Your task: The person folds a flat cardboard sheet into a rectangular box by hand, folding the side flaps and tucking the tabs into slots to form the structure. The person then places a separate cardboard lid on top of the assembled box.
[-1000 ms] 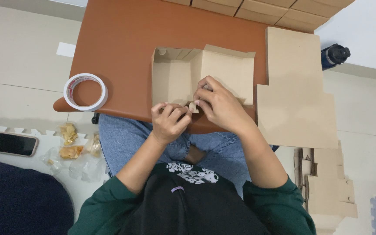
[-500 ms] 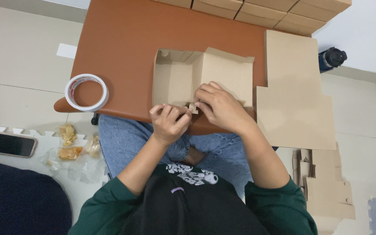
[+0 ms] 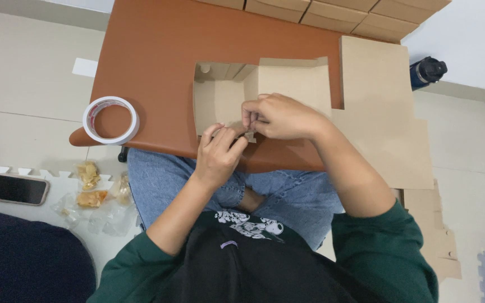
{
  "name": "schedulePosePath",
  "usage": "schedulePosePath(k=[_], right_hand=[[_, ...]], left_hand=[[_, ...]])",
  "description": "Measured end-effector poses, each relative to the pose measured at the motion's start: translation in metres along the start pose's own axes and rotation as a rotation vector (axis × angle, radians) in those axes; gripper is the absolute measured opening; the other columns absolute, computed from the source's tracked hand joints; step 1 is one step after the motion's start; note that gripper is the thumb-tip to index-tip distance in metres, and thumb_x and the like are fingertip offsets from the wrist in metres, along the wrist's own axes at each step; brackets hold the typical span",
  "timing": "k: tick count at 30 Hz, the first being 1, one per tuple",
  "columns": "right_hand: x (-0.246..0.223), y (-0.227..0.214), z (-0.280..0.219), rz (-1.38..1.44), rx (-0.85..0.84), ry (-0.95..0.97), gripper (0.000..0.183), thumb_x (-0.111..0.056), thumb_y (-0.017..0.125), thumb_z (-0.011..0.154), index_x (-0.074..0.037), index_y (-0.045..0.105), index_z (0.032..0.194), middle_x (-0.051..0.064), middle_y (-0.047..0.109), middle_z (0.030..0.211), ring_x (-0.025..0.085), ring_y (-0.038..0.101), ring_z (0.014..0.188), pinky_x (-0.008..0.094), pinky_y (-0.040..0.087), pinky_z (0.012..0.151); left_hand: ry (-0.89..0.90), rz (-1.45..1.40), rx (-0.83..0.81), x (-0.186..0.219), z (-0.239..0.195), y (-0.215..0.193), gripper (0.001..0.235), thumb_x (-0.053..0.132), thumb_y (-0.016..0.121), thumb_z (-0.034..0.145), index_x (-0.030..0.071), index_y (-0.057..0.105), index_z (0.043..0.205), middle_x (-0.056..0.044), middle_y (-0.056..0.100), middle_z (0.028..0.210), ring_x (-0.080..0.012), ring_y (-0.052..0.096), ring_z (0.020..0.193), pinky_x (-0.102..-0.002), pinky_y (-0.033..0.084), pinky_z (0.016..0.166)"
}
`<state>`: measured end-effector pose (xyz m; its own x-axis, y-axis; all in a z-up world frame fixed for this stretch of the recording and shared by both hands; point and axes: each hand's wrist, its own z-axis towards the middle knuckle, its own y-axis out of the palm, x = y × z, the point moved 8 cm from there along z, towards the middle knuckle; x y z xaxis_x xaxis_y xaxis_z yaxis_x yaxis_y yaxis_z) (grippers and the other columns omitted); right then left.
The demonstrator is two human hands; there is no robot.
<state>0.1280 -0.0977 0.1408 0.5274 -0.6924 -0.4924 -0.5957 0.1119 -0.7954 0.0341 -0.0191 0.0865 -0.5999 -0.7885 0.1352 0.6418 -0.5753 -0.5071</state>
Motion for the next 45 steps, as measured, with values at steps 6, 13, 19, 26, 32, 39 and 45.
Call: schedulePosePath(k=[6,13,19,26,32,39,45], right_hand=[[0.027,0.023,0.048,-0.242,-0.295,-0.016,0.008,-0.014,0.072,0.077,-0.019,0.077,0.082,0.003,0.075,0.075,0.027,0.068,0.073,0.04,0.051,0.069],[0.027,0.027,0.068,-0.363,-0.399,0.072,0.02,-0.006,0.063,0.078,-0.015,0.078,0.087,0.009,0.073,0.08,0.031,0.069,0.079,0.041,0.053,0.073],[0.021,0.034,0.08,-0.502,-0.409,0.109,0.02,-0.006,0.068,0.073,-0.017,0.08,0.085,0.01,0.073,0.075,0.031,0.068,0.07,0.041,0.051,0.062],[-0.007,0.016,0.049,-0.369,-0.359,0.024,0.031,0.001,0.056,0.081,-0.012,0.08,0.097,0.015,0.076,0.096,0.039,0.069,0.093,0.046,0.048,0.089],[-0.022,-0.007,-0.024,-0.316,0.13,-0.085,0.026,-0.015,0.064,0.09,-0.008,0.076,0.113,0.018,0.066,0.119,0.035,0.054,0.12,0.053,0.026,0.11],[0.02,0.016,-0.056,-0.595,0.693,-0.135,0.007,-0.018,0.065,0.095,-0.019,0.072,0.096,0.009,0.058,0.133,0.031,0.043,0.14,0.066,0.015,0.114],[0.061,-0.009,-0.063,-0.791,0.833,-0.1,0.01,-0.017,0.077,0.091,-0.023,0.075,0.083,0.004,0.061,0.139,0.028,0.045,0.144,0.066,0.015,0.12]], left_hand=[[-0.018,-0.028,-0.113,-0.005,-0.003,0.009,0.015,0.006,0.07,0.093,0.009,0.059,0.083,-0.003,0.063,0.092,-0.0188,0.065,0.083,-0.037,0.045,0.1],[-0.227,-0.218,-0.339,-0.014,0.017,0.003,0.035,0.012,0.08,0.083,0.004,0.061,0.112,-0.01,0.062,0.091,-0.0263,0.067,0.094,-0.041,0.042,0.107],[-0.299,-0.207,-0.415,-0.015,0.037,-0.008,0.021,0.021,0.075,0.089,0.007,0.067,0.103,-0.007,0.065,0.089,-0.0241,0.069,0.094,-0.045,0.033,0.112],[-0.342,-0.181,-0.356,-0.022,0.027,0.002,0.01,0.015,0.074,0.091,0.014,0.065,0.096,-0.002,0.064,0.076,-0.0185,0.069,0.078,-0.044,0.033,0.109],[-0.33,-0.116,-0.261,-0.019,0.032,-0.001,0.025,0.012,0.076,0.086,0.013,0.055,0.1,-0.003,0.073,0.076,-0.0174,0.074,0.074,-0.039,0.043,0.107],[-0.229,-0.314,-0.287,0.01,0.053,-0.017,0.017,0.004,0.064,0.091,0.012,0.066,0.106,-0.01,0.076,0.099,-0.0247,0.074,0.099,-0.047,0.042,0.111],[-0.131,0.045,-0.372,-0.034,0.05,-0.055,0.04,-0.005,0.065,0.077,0.013,0.067,0.113,-0.007,0.066,0.122,-0.0254,0.056,0.125,-0.055,0.026,0.114]])
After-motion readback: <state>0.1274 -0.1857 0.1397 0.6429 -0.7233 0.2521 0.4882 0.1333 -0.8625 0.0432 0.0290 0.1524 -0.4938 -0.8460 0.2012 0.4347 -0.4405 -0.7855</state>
